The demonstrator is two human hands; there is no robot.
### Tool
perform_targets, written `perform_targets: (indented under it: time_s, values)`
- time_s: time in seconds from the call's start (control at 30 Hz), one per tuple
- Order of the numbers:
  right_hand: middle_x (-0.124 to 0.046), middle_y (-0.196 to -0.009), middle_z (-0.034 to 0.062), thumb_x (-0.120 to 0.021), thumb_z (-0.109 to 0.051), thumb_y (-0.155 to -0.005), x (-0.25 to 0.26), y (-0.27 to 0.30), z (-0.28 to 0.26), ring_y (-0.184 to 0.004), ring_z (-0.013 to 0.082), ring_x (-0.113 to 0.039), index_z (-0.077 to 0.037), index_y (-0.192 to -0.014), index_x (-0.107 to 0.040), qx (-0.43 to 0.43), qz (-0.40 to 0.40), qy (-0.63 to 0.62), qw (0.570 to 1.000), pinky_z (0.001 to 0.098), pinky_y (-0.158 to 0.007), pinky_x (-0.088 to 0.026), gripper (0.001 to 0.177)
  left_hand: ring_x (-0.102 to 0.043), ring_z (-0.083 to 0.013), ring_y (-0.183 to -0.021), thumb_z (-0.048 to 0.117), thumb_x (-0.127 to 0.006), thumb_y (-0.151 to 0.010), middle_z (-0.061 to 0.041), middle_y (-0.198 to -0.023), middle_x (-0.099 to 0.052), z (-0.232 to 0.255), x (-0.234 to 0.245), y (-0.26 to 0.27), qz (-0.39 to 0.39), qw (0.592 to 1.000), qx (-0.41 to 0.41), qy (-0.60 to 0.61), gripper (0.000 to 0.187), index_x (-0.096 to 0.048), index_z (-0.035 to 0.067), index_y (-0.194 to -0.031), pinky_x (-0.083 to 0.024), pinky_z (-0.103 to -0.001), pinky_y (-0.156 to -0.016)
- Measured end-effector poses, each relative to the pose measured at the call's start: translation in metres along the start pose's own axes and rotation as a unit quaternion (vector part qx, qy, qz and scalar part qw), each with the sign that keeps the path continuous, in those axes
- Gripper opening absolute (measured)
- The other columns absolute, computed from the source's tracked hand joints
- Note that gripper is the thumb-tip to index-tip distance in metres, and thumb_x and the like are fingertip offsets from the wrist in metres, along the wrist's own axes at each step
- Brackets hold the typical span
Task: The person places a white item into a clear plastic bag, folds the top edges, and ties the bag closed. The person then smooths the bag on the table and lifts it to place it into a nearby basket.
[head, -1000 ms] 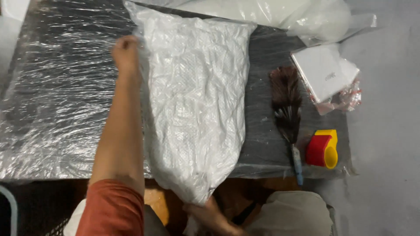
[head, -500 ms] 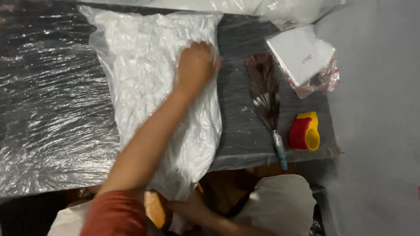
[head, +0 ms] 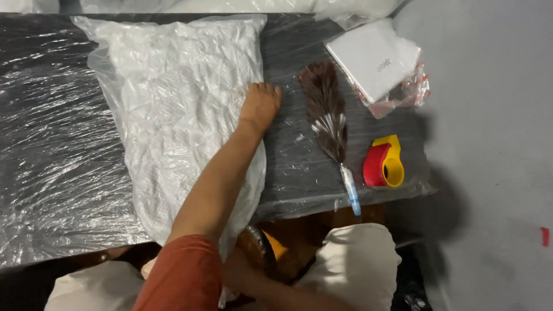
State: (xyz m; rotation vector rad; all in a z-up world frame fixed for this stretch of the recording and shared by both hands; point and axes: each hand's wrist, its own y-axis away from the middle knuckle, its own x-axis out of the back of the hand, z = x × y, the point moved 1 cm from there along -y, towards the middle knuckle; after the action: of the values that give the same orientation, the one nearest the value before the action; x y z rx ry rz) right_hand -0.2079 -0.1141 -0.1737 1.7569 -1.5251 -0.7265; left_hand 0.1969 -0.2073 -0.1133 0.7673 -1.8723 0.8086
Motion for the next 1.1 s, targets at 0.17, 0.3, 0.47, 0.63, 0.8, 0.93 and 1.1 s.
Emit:
perform_targets:
  time_s: [0.17,0.3,0.47,0.63,0.8,0.93,1.1]
  values:
    - [-0.058,-0.15,0.0022,-0.07,-0.038,-0.078,0.019,0.056,-0.083,-0.143,0.0209,-0.05,-0.02,-0.143,-0.054,0.059,-0.052,0.04,0.996,0.0359,-0.116,-0.041,0.069,-0.062,-0.0278,-0.086,0.005,-0.058,-0.09,-0.012,-0.097,-0.069,-0.003,0.03,-0.003,0.117,0.981,-0.062,0.145,0.017,-0.059,0.011,-0.105,-0.049,-0.038,-0.073]
    - [-0.058,-0.147,0.0005,-0.067,-0.04,-0.08,0.017,0.108,-0.068,-0.141,0.0198,-0.051,-0.022,-0.142,-0.054,0.04,-0.042,0.065,0.996,0.0354,-0.115,-0.041,0.066,-0.051,-0.0305,-0.108,0.021,-0.038,-0.102,-0.01,-0.12,-0.057,-0.019,0.031,-0.026,-0.034,0.986,0.141,-0.079,0.038,-0.061,0.019,-0.133,-0.037,-0.05,-0.096]
    - [-0.059,-0.144,-0.0016,-0.064,-0.042,-0.083,0.031,0.16,-0.118,-0.138,0.0184,-0.052,-0.025,-0.141,-0.053,0.019,-0.038,0.088,0.995,0.0348,-0.112,-0.041,0.062,-0.048,-0.0318,-0.106,0.024,-0.038,-0.104,-0.004,-0.121,-0.058,-0.022,0.034,-0.03,-0.197,0.971,0.047,-0.124,0.041,-0.068,0.032,-0.131,-0.034,-0.045,-0.08]
    - [-0.06,-0.141,-0.0037,-0.06,-0.045,-0.086,0.045,0.153,-0.157,-0.135,0.017,-0.053,-0.027,-0.14,-0.053,-0.006,-0.041,0.128,0.991,0.0341,-0.11,-0.041,0.058,-0.053,-0.0332,-0.07,-0.001,-0.061,-0.068,-0.014,-0.082,-0.054,-0.042,-0.029,-0.034,0.281,0.946,0.049,0.154,0.009,-0.064,0.004,-0.075,-0.044,-0.045,-0.056]
    - [-0.065,-0.135,-0.0001,-0.063,-0.047,-0.083,0.022,0.046,-0.084,-0.131,0.0202,-0.058,-0.026,-0.128,-0.061,0.049,-0.036,0.147,0.987,0.0346,-0.105,-0.045,0.05,-0.056,-0.0365,-0.059,0.006,-0.065,-0.081,-0.013,-0.073,-0.051,-0.05,-0.047,-0.036,0.22,0.907,0.13,0.335,0.016,-0.057,0.001,-0.068,-0.045,-0.05,-0.048]
    - [-0.055,-0.147,0.0081,-0.071,-0.047,-0.062,0.02,0.034,-0.057,-0.139,0.0254,-0.051,-0.012,-0.145,-0.049,0.093,-0.025,0.064,0.993,0.0341,-0.111,-0.045,0.092,-0.057,-0.0256,-0.085,0.018,-0.052,-0.09,-0.007,-0.098,-0.058,-0.042,0.033,-0.022,0.101,0.976,0.185,0.048,0.022,-0.062,0.015,-0.109,-0.046,-0.037,-0.069]
    - [-0.056,-0.148,0.0074,-0.071,-0.042,-0.066,0.023,0.041,-0.069,-0.139,0.0267,-0.051,-0.015,-0.146,-0.05,0.065,-0.034,0.07,0.995,0.0368,-0.11,-0.045,0.088,-0.073,-0.026,-0.102,0.018,-0.059,-0.095,0.0,-0.114,-0.075,-0.001,0.049,0.011,-0.286,0.955,0.08,0.023,0.026,-0.076,0.024,-0.114,-0.049,-0.04,-0.075]
